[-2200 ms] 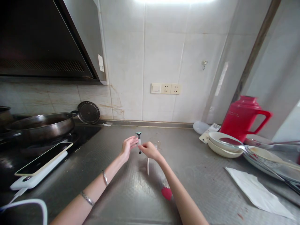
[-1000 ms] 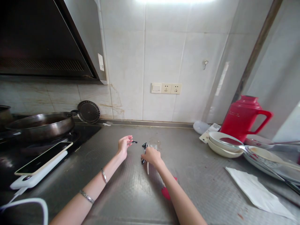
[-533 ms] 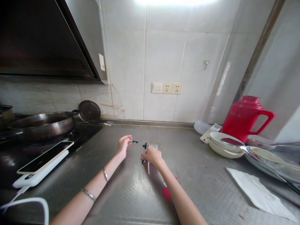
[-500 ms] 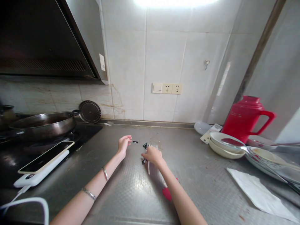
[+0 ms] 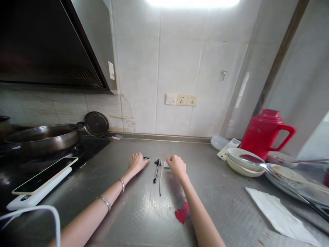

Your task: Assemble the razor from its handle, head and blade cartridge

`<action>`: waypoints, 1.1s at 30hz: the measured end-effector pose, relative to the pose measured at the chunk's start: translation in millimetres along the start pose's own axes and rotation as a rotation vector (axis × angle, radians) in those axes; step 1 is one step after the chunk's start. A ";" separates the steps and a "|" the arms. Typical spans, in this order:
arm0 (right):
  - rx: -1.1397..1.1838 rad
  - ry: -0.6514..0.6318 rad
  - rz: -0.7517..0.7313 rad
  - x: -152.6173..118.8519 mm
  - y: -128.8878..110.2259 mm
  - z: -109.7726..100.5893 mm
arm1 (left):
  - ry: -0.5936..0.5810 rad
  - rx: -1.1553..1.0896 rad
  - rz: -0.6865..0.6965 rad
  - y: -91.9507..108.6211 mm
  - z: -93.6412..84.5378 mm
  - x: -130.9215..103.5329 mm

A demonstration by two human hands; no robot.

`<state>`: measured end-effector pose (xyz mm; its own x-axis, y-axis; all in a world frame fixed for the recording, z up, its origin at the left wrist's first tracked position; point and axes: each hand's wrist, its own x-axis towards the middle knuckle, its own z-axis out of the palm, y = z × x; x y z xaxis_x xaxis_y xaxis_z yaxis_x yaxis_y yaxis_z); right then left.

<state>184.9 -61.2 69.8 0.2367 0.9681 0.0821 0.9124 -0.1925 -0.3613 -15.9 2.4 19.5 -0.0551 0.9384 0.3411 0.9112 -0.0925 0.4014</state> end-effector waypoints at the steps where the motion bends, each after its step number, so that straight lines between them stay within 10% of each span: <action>1: -0.001 0.002 0.002 0.2 0.3 0.3 | -0.005 0.026 -0.007 2.7 0.3 0.9; 21: 0.000 0.066 -0.042 2.9 1.4 3.1 | 0.006 0.106 0.007 15.8 5.2 3.8; 33: 0.743 -0.099 -0.247 11.8 -9.5 13.1 | 0.136 -0.276 0.498 29.3 -26.4 -34.1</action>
<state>174.7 -45.9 62.1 -0.0069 0.9854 0.1703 0.4641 0.1540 -0.8723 1.9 -41.1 42.2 0.2842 0.7103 0.6439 0.7016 -0.6119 0.3653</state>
